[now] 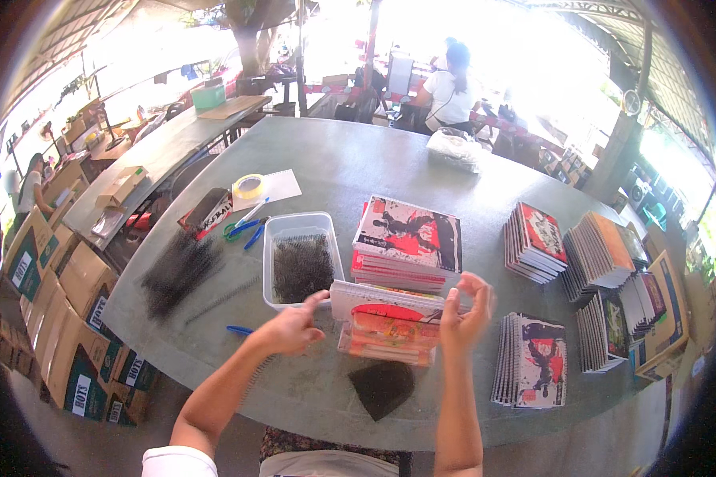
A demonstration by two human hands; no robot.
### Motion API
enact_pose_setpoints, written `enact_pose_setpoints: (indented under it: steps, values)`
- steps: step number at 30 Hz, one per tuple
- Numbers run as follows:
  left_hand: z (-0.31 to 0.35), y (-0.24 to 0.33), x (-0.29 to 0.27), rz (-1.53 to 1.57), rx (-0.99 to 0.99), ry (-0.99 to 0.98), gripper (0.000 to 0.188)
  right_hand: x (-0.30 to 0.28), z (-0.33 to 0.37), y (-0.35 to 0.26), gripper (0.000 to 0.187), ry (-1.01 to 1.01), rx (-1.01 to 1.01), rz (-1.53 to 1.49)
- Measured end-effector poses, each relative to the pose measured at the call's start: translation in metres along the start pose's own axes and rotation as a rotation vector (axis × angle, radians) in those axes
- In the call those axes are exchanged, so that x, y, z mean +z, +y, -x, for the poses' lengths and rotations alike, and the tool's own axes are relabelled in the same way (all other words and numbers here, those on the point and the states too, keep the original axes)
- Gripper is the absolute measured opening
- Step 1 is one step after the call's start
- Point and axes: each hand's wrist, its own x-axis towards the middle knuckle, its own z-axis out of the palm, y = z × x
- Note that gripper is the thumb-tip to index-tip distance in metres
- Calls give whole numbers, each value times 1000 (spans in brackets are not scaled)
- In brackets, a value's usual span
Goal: The person assembles spiral-bound notebooks by inserting plastic spiral bindings through pre-punched holes in the covers and pages, then trims the excess binding using blue-handled shears and places the finished notebooks onto a stack.
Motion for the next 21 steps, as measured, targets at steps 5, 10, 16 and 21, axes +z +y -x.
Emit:
enact_pose_setpoints:
  steps: [5, 10, 16, 21]
  values:
    - [20, 17, -21, 236, -101, 204, 23, 25, -3, -95, 29, -333, -508, 206]
    - [34, 12, -22, 226, 22, 337, 19, 35, 32, -60, 23, -566, -429, -64]
    - [36, 10, -22, 259, 154, 615, 20, 28, 50, -51, 30, -263, -894, 81]
    - [31, 40, -12, 229, 331, 704, 17, 57, 24, -88, 35, -426, -512, 200]
